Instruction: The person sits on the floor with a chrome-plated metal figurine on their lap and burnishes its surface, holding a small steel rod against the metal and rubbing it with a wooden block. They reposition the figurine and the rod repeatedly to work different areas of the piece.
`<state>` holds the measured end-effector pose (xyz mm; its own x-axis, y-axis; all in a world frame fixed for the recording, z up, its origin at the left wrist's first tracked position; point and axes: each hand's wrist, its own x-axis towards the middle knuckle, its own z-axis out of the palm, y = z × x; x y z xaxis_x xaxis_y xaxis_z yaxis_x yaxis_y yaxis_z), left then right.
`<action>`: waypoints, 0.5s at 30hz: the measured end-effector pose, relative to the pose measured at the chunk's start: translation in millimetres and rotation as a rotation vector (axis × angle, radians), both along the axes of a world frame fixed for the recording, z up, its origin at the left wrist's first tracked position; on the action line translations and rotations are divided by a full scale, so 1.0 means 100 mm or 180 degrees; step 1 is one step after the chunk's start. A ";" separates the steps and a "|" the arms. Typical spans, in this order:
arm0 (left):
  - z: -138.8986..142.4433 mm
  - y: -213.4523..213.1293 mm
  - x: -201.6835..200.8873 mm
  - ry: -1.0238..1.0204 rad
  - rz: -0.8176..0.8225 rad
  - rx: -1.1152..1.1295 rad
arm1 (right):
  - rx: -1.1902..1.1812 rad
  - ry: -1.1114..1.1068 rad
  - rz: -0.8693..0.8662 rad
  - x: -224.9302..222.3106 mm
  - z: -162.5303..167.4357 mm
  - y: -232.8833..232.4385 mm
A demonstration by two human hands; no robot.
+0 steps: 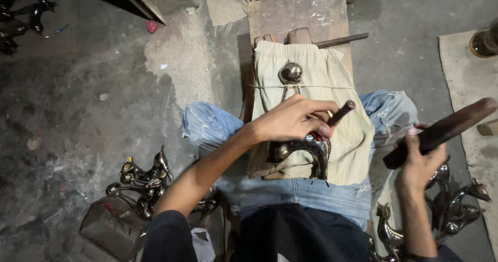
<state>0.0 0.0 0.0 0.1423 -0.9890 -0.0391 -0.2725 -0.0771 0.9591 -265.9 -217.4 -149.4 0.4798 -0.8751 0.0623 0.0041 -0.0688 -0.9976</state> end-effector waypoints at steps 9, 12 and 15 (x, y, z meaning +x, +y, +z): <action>-0.07 0.00 0.01 -0.0092 -0.0049 -0.0243 | -0.1629 0.0955 0.0889 0.47 1.23 0.02; -0.06 0.07 -0.03 -0.0450 0.0126 -0.0126 | -0.3238 0.1314 0.1499 0.62 1.59 0.00; -0.08 0.13 -0.14 -0.0288 0.0489 -0.0513 | -0.2100 0.0969 0.1566 0.89 1.72 0.00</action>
